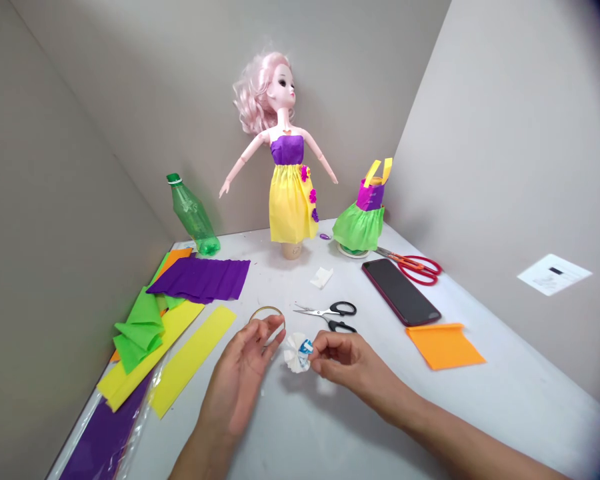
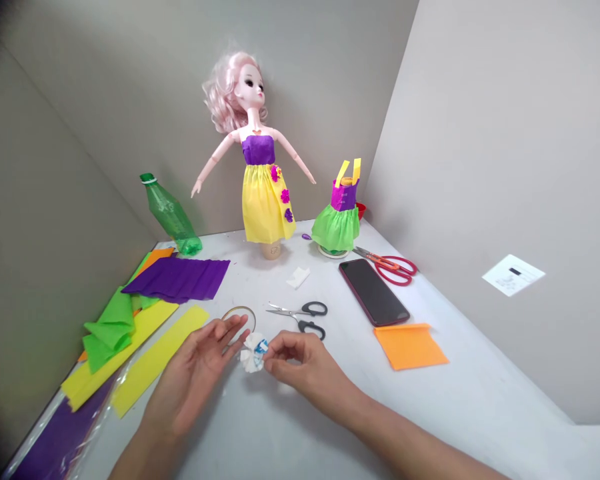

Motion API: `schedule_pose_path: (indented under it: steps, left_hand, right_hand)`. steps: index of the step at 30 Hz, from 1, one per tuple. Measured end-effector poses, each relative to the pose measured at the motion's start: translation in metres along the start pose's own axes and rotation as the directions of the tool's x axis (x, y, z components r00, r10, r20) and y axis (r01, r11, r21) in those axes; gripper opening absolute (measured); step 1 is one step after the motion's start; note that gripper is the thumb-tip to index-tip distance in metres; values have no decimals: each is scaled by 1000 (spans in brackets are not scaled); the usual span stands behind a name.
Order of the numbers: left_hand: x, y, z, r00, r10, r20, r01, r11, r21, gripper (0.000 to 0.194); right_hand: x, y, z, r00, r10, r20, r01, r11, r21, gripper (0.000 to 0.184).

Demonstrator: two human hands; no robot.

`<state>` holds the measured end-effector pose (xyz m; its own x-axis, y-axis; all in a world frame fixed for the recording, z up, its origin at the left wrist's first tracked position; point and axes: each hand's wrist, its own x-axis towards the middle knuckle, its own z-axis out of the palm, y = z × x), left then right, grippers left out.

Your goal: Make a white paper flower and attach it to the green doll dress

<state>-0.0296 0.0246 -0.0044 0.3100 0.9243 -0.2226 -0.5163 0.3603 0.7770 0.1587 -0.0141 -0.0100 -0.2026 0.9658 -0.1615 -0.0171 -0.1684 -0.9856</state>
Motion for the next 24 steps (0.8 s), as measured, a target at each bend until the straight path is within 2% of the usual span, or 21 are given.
schedule_pose_path:
  steps: [2,4,10,16,21,24]
  left_hand:
    - [2,4,-2,998,-57,-4,55,980,-190,26]
    - [4,7,-3,995,-95,-23,83,948,-306,26]
    - [4,7,-3,992,-126,-29,104,907,-407,27]
    - [4,6,-6,999,-54,4,52,953,-297,21]
    - [-2,5,0,998,35,44,-30,995,-100,22]
    - [-6,1,3,997,45,69,-45,999,-3,23]
  right_hand:
    - [0,1,0,1000,14,1,-14,1000,-3,14]
    - [0,1,1,1000,24,6,-24,1000,0,14]
    - [-1,2,1,999,36,17,-37,998,49,17]
    - [-1,1,-3,999,46,-4,-44,982,182,16]
    - [0,1,-5,999,35,-15,-31,981,190,14]
    - [0,-1,-4,999,34,-27,-29,982,187,16]
